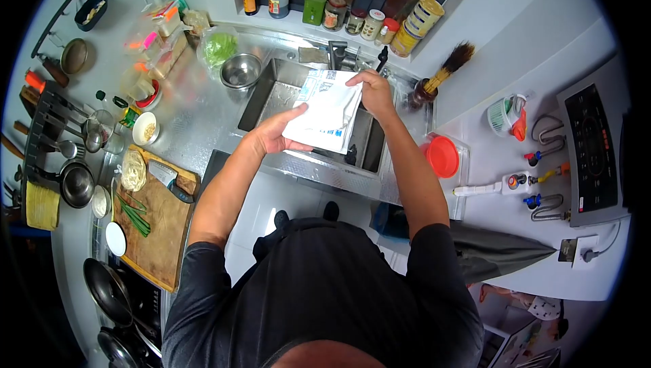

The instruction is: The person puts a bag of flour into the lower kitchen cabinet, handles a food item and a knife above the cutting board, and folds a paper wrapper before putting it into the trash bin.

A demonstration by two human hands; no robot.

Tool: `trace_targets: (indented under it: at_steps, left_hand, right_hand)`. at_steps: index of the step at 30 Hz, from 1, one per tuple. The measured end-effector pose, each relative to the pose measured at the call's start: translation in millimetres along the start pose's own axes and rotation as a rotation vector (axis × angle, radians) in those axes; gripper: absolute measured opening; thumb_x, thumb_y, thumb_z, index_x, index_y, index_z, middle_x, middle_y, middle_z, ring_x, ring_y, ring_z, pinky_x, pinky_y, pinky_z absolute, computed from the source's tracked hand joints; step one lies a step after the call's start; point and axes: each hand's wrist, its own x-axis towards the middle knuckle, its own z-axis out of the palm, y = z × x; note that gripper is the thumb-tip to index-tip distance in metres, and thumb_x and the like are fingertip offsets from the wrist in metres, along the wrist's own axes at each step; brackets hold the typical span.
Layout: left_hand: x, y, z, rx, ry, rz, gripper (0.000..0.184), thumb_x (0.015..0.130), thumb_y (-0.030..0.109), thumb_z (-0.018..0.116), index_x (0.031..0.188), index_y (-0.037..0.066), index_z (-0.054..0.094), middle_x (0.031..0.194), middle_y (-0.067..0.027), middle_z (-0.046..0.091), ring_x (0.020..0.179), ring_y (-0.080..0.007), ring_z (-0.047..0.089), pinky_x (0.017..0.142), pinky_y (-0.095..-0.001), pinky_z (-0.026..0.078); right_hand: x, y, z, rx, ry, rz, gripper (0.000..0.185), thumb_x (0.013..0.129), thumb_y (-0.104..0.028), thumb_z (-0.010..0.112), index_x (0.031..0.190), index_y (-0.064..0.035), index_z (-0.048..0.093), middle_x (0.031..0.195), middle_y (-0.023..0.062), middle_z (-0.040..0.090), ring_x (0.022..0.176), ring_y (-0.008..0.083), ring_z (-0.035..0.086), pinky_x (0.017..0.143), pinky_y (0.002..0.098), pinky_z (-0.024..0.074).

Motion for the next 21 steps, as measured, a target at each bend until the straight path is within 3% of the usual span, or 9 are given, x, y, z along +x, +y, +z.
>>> trace_targets:
  at_steps: [2,5,7,8,10,11,14,19,21]
  left_hand:
    - [0.6,-3.3,1.2,0.187,0.09,0.041,0.063,0.085,0.043,0.065,0.13,0.004,0.047,0.116,-0.0137,0.062,0.1,-0.0251,0.065,0.078,-0.0402,0.058]
    - [3.5,-8.4,1.9,0.217,0.222,0.13,0.055,0.084,0.033,0.07,0.126,0.003,0.05,0.111,-0.0108,0.064,0.094,-0.0209,0.066,0.072,-0.0351,0.058]
    - [5.5,-10.1,3.7,0.226,0.248,0.187,0.052,0.085,0.032,0.069,0.124,0.003,0.051,0.109,-0.0095,0.064,0.091,-0.0193,0.066,0.068,-0.0327,0.057]
    - [6.4,-10.8,4.1,0.233,0.274,0.245,0.048,0.086,0.03,0.069,0.122,0.003,0.053,0.106,-0.0082,0.065,0.088,-0.0178,0.066,0.065,-0.0303,0.056]
    - [8.0,-11.6,2.4,0.24,0.29,0.287,0.046,0.086,0.029,0.068,0.121,0.003,0.053,0.104,-0.0081,0.065,0.086,-0.0168,0.066,0.064,-0.0295,0.055]
    - [9.3,-11.8,1.0,0.248,0.307,0.327,0.044,0.087,0.029,0.068,0.119,0.002,0.054,0.102,-0.008,0.066,0.084,-0.0157,0.066,0.062,-0.0287,0.054]
    - [14.9,-15.7,-1.3,0.374,0.407,0.38,0.041,0.09,0.03,0.065,0.117,0.001,0.055,0.1,-0.0082,0.066,0.082,-0.0155,0.065,0.062,-0.0291,0.054]
    - [23.2,-22.6,-5.4,0.311,0.442,0.428,0.04,0.095,0.032,0.056,0.115,-0.002,0.055,0.098,-0.0098,0.066,0.08,-0.0167,0.065,0.06,-0.0304,0.054]
    - [26.2,-24.0,-9.4,0.285,0.421,0.447,0.044,0.096,0.035,0.053,0.116,-0.003,0.054,0.101,-0.011,0.065,0.083,-0.0182,0.065,0.063,-0.0309,0.055]
  right_hand:
    - [0.2,2.9,-0.6,-0.087,-0.004,-0.074,0.037,0.082,0.011,0.037,0.077,-0.0022,0.071,0.092,0.0092,0.066,0.078,0.0185,0.06,0.074,0.0261,0.0458]
    - [0.5,-0.1,1.7,-0.133,-0.046,-0.086,0.037,0.082,0.011,0.036,0.094,-0.0017,0.069,0.098,0.0106,0.066,0.087,0.0207,0.061,0.079,0.0261,0.046]
    - [-6.4,-11.1,8.8,0.507,0.051,0.493,0.037,0.088,-0.001,0.043,0.122,-0.0042,0.056,0.108,0.0142,0.063,0.101,0.0264,0.06,0.085,0.0351,0.046]
    - [-11.4,-13.2,6.9,0.506,0.051,0.492,0.037,0.088,-0.001,0.043,0.122,-0.0042,0.056,0.108,0.0142,0.063,0.101,0.0264,0.06,0.085,0.0351,0.046]
    - [-22.5,-16.5,2.9,0.907,-0.042,0.816,0.054,0.092,-0.025,0.05,0.14,-0.0067,0.035,0.122,0.0174,0.056,0.112,0.0313,0.055,0.09,0.0482,0.0448]
    - [-28.5,-18.5,6.6,0.906,-0.044,0.816,0.054,0.092,-0.025,0.05,0.14,-0.0067,0.035,0.122,0.0174,0.056,0.112,0.0313,0.055,0.09,0.0482,0.0448]
    - [-51.6,-37.2,30.1,0.868,-0.232,0.747,0.068,0.089,-0.044,0.056,0.14,-0.0051,0.033,0.13,0.0165,0.049,0.12,0.0296,0.049,0.094,0.0518,0.0428]
    - [-72.5,-42.7,42.1,0.864,-0.331,0.753,0.057,0.089,-0.031,0.063,0.132,-0.0009,0.042,0.121,0.0137,0.055,0.109,0.0269,0.056,0.086,0.0431,0.0488]
    - [-75.2,-40.8,49.7,0.991,-0.123,0.618,0.046,0.089,-0.024,0.063,0.123,0.004,0.048,0.114,0.0132,0.059,0.103,0.023,0.058,0.082,0.0375,0.0503]
